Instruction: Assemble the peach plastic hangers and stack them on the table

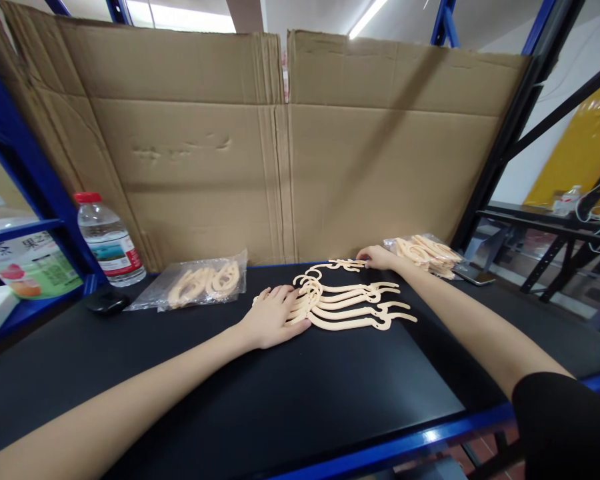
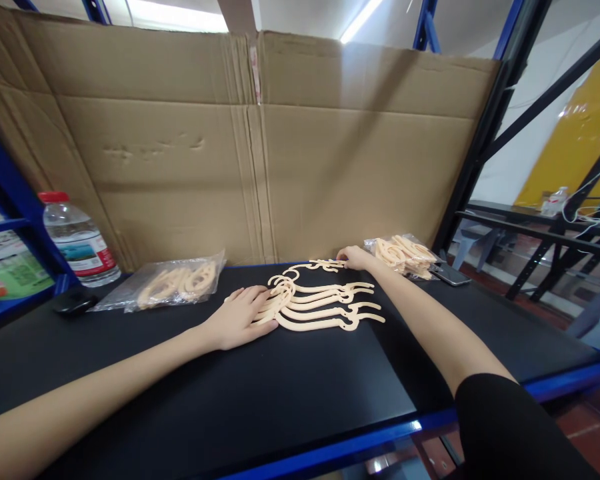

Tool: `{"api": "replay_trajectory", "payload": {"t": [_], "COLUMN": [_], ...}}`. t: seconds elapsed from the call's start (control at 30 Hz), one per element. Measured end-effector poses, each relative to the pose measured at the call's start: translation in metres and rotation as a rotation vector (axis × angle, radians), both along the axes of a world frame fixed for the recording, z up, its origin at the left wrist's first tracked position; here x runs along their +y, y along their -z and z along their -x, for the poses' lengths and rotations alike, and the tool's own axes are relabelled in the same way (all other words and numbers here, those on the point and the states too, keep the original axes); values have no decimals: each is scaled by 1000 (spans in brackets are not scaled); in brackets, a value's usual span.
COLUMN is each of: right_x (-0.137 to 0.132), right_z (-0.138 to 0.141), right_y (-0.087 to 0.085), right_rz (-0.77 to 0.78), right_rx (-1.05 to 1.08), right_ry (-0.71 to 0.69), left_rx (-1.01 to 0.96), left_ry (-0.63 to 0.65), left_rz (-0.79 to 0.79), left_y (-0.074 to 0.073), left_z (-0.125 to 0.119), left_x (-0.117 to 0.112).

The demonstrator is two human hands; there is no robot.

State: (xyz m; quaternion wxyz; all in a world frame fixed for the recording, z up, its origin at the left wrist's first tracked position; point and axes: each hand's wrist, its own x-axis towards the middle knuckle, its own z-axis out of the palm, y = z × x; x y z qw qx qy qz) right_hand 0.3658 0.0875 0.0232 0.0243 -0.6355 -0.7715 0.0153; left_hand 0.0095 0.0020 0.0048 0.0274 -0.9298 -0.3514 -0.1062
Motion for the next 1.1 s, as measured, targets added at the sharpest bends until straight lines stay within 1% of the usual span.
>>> {"api": "replay_trajectory", "payload": {"t": [0.1,0.17,0.23,0.3,0.4,0.47,0.63,0.73,0.83,0.97,1.03,1.1], "right_x": [-1,-4,-8,-11,-15,-18,-27,-41,-67,-104,-113,-113], "right_z": [5,13,26,41,57,58,35,34,53,86,93,94], "right_y": [1,0,-1,0,3,4,-1,-5,-2,14,20,23], "right_rz": [-102,-171,-224,-237,-208,-199,-209,-216,-185,-58,-22,3], "right_rx": [4,10,14,9,-10,-20,-2,46,95,100,89,70], "right_ry": [-10,-44,-112,-199,-291,-301,-231,-183,-193,-310,-326,-311], "left_rx": [15,18,16,10,-3,-9,-10,-9,-10,-11,-8,-1], "left_ry": [-19,-27,-31,-36,-41,-40,-44,-54,-61,-79,-89,-103], "left_rz": [-6,-12,-17,-20,-25,-27,-34,-43,-55,-71,-74,-75], "left_y": [-1,-2,-2,-2,-2,-1,-1,-2,-3,-4,-4,-3], "left_z": [-1,-2,-2,-3,-3,-3,-3,-5,-7,-11,-14,-17], "left_x": [-1,-1,-1,-1,0,0,-1,-1,0,4,7,9]}}
